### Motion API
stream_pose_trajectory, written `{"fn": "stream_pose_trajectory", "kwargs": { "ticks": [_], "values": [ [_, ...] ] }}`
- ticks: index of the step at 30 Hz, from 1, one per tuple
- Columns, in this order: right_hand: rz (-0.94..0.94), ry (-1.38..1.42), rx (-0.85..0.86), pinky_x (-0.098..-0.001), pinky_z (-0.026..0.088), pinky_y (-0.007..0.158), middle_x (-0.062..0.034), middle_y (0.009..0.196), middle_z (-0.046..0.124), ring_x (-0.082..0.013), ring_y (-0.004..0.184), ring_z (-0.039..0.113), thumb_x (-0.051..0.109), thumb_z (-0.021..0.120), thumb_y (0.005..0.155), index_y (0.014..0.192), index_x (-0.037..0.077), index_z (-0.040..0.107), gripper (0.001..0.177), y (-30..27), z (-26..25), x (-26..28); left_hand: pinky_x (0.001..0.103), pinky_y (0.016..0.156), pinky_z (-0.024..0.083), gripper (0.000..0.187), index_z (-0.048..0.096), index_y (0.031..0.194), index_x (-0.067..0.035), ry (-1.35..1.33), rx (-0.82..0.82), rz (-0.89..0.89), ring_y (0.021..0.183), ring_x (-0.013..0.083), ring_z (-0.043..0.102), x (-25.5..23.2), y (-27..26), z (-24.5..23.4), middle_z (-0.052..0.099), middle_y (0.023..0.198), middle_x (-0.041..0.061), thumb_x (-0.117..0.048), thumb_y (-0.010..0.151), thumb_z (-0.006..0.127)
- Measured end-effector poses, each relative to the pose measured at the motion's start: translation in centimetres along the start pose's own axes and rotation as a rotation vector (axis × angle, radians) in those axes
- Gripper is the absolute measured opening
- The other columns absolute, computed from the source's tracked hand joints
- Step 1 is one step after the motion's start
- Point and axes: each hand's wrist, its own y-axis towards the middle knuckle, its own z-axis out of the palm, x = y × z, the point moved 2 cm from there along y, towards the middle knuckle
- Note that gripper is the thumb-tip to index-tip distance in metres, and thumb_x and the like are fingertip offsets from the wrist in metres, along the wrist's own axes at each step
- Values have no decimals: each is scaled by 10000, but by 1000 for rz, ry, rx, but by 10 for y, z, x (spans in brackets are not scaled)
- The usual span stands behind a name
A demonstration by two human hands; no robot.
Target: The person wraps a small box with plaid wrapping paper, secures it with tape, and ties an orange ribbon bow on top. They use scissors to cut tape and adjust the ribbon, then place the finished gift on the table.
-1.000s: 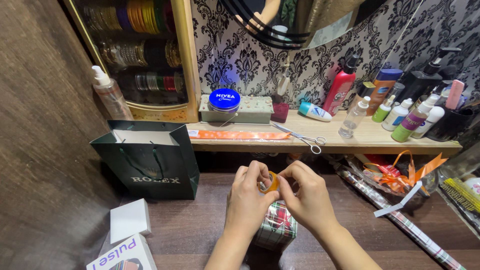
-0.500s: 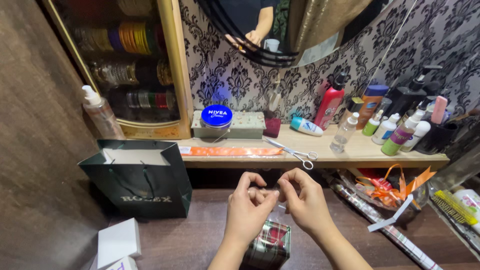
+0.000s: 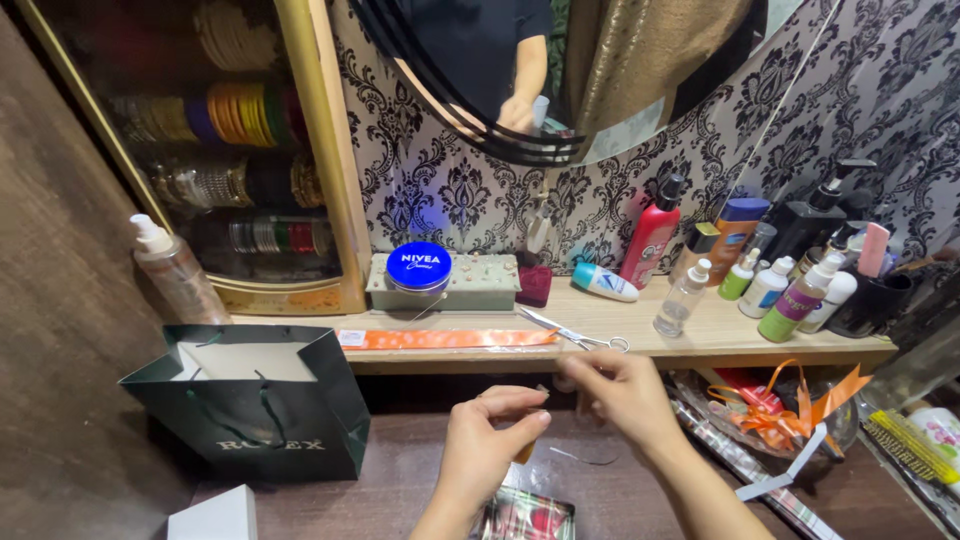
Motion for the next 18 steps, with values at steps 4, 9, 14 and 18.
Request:
{"fn": "stream_pose_trajectory", "kwargs": {
  "ticks": [4,9,14,18],
  "values": [
    [-2,-434,-97,-355,555,592,-86,779,766,-217,582,716,180,720,894,1087,102,791,219,39,-22,-40,227,792,547,295,810,1096,25,-25,-55,110,878,92,688,9,17,-9,769,1160,56,-63,815,796],
    [-300,-774,-140,-468,549,771,-105,1046,691,-359,904,686,105,647,858,1104,112,757,270,63,-34,-77,274,955,574,405,763,1186,9,-79,1,164,1069,146,732,20,40,-14,723,1227,61,-5,782,787],
    [-173,-943,-60,-494,550,779,-140,1050,641,-386,902,683,94,594,876,1179,134,718,330,77,-29,-99,296,835,634,487,745,1217,-14,-106,19,77,1121,161,710,26,55,-15,685,1254,54,43,736,795],
    [-237,-1044,-68,-502,561,753,-186,988,641,-409,867,688,23,590,849,1113,54,689,284,88,-26,-105,299,794,664,506,741,1213,-6,-130,5,45,1143,177,695,29,66,-13,666,1285,56,60,715,805]
  ]
}}
